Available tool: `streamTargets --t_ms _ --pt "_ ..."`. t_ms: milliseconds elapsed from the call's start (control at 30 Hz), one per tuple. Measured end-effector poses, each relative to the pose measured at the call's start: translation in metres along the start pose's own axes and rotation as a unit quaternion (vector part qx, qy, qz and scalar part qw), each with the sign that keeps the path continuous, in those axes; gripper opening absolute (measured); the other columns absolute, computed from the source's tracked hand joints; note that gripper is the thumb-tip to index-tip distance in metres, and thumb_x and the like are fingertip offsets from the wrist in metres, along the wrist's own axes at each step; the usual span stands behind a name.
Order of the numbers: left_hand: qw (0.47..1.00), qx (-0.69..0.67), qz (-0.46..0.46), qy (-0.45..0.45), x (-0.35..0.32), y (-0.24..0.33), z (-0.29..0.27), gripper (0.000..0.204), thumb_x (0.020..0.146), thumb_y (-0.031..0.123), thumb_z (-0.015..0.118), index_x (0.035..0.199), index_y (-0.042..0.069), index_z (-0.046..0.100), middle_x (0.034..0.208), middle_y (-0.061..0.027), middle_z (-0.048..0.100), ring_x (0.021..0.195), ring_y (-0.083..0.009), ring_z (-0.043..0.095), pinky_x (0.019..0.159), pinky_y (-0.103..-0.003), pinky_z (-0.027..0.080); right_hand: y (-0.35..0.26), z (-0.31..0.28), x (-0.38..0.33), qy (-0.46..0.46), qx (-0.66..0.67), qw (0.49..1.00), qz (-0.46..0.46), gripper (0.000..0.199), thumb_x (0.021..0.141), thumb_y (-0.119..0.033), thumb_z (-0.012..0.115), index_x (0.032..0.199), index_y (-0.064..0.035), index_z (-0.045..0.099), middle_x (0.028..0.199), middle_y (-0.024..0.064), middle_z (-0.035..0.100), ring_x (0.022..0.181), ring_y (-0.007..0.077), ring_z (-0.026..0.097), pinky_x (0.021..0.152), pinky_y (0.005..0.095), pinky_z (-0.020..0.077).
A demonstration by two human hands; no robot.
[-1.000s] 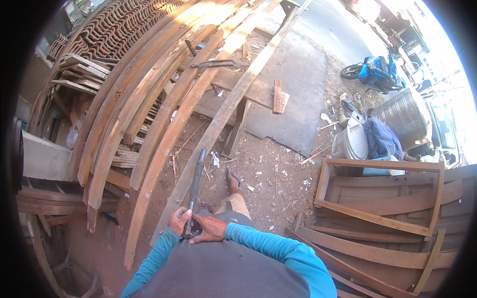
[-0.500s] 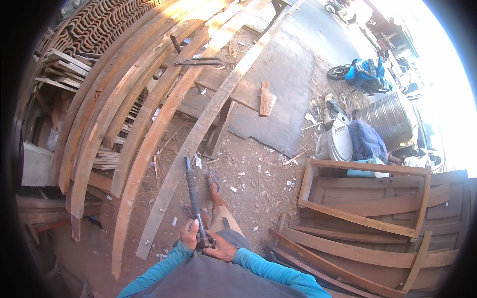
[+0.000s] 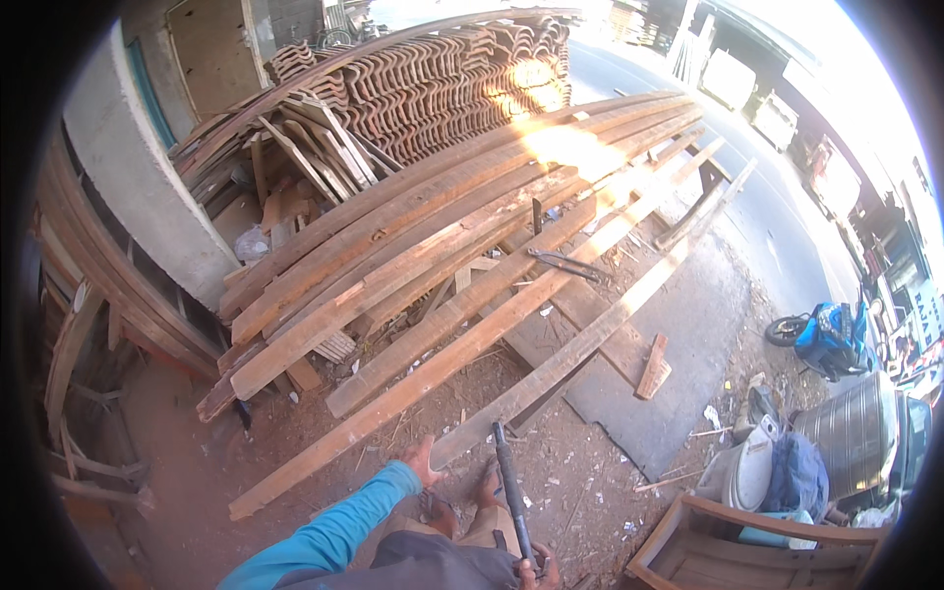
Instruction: The person removes nails from long wooden beams using a hammer and a pair of pincers. The person uses the claw of a hammer to pry some nails and then switches to pincers to pull remaining nails from the wood by hand.
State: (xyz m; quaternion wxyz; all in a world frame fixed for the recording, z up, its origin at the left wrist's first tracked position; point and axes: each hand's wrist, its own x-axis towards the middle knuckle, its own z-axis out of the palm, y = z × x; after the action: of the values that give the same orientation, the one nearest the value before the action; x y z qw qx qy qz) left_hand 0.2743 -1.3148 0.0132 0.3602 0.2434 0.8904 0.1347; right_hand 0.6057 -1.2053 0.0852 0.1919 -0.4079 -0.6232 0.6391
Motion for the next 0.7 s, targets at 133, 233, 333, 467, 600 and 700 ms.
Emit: streamTargets --t_ms 133,233,333,467,600,700 --pt "1.0 -0.026 0.001 0.001 0.006 -0.02 0.021 0.097 0.071 0.04 0.082 0.147 0.012 0.029 0.127 -0.0269 0.059 0.119 -0.0445 0.056 0.101 -0.052 0.044 -0.015 -0.016 0.037 0.112 -0.088 0.99 -0.012 0.034 0.097 -0.029 0.06 0.115 -0.0013 0.056 0.068 0.0064 0.061 0.061 0.0142 0.062 0.056 0.0278 0.0513" --pt "1.0 -0.03 -0.003 0.003 0.007 -0.014 0.017 0.091 0.071 0.037 0.082 0.144 0.013 0.031 0.125 -0.0254 0.06 0.118 -0.0444 0.057 0.101 -0.051 0.044 0.003 -0.047 0.089 0.177 -0.121 0.977 -0.019 0.028 0.098 -0.03 0.058 0.102 -0.0028 0.058 0.065 0.0066 0.059 0.054 0.0133 0.058 0.048 0.027 0.0478" --pt "0.999 -0.043 0.008 0.008 0.006 -0.011 0.011 0.083 0.073 0.035 0.08 0.139 0.011 0.036 0.12 -0.0237 0.063 0.115 -0.0429 0.06 0.1 -0.049 0.045 -0.001 -0.08 0.156 0.206 -0.174 0.963 0.024 0.028 0.098 -0.027 0.058 0.102 0.0001 0.06 0.075 0.0078 0.059 0.066 0.0135 0.057 0.059 0.0286 0.0479" --pt "0.999 -0.05 -0.013 -0.01 0.011 -0.009 0.013 0.081 0.074 0.035 0.08 0.138 0.012 0.037 0.124 -0.0237 0.061 0.118 -0.0425 0.058 0.101 -0.048 0.045 0.033 -0.122 0.289 0.317 -0.314 0.888 -0.112 0.036 0.099 -0.031 0.058 0.084 0.0018 0.057 0.076 0.0082 0.056 0.072 0.0181 0.054 0.068 0.0356 0.0472" --pt "0.998 -0.057 -0.029 -0.021 0.01 -0.013 0.022 0.079 0.074 0.037 0.08 0.137 0.013 0.039 0.124 -0.0231 0.061 0.118 -0.042 0.058 0.101 -0.048 0.045 -0.007 -0.091 0.419 0.283 -0.172 0.933 -0.139 0.039 0.098 -0.034 0.06 0.083 0.0014 0.056 0.074 0.0069 0.053 0.071 0.0188 0.048 0.067 0.0371 0.0438" --pt "0.998 0.008 -0.056 0.027 0.006 -0.018 0.026 0.076 0.074 0.037 0.081 0.134 0.013 0.041 0.123 -0.0216 0.062 0.116 -0.0418 0.059 0.099 -0.048 0.046 -0.082 -0.009 0.485 0.237 -0.199 0.923 -0.23 0.037 0.096 -0.034 0.062 0.086 0.0013 0.057 0.075 0.0082 0.056 0.071 0.0183 0.05 0.069 0.0359 0.0443"
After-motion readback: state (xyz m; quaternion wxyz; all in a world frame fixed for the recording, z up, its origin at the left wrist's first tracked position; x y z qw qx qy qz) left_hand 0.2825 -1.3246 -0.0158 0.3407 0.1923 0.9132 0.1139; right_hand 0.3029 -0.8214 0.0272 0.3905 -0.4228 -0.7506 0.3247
